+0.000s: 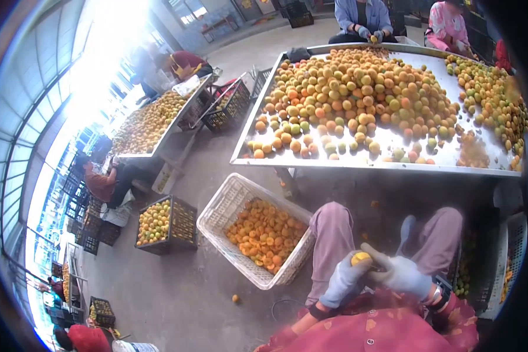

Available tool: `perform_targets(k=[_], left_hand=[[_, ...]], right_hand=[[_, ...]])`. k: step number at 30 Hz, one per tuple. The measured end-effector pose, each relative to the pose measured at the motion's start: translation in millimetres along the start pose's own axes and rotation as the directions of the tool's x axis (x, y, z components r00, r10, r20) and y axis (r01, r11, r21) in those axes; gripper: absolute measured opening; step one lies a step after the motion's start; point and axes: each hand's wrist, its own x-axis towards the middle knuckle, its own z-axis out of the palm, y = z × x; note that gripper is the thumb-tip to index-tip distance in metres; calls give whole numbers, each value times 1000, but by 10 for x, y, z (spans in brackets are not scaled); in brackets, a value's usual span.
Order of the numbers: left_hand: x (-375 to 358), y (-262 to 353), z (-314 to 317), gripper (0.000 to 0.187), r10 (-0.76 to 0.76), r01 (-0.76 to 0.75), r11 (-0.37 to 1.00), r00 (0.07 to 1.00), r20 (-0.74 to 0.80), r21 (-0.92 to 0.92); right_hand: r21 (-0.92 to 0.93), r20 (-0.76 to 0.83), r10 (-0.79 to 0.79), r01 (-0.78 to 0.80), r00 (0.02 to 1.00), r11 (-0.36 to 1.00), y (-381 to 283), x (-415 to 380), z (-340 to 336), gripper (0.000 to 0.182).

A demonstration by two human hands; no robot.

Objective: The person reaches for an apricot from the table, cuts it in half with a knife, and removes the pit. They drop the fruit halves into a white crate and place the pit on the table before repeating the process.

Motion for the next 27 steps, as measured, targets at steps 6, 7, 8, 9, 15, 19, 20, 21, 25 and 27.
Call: perform_targets(k=[6,7,8,9,15,19,20,21,25,27], left_hand=[[45,142,97,35,14,-14,1000,1000,7,-2],[59,120,91,35,20,-20,1000,1000,9,2],[77,93,71,35,8,-8,1000,1000,-5,10],[88,93,70,35,-3,4,1000,1000,-19,19],[121,16,-47,32,11,-12,1000,999,51,28],[100,36,-6,26,0,-1,1000,999,36,26],[94,40,8,25,-12,12,1000,999,31,-12],[78,69,35,23,-23,25,998,999,26,-50],[18,172,114,22,-149,150,958,989,21,-246],[44,147,98,24,-110,103,971,994,-18,-217]], right_hand=[[-154,-216,-110,77,970,985,92,-25,139,72],[-155,-222,-115,81,968,985,102,-18,145,72],[-119,-240,-161,136,957,984,120,-3,155,73],[-83,-260,-206,191,943,978,133,1,161,73],[6,-256,-136,142,957,990,156,7,252,71],[-6,-290,-143,148,946,989,209,14,309,71],[-16,-300,-141,143,943,990,210,15,312,70],[-26,-310,-139,138,941,990,208,19,316,70],[-72,-356,-164,148,920,986,222,51,362,68],[-100,-392,-177,149,903,984,231,73,379,67]])
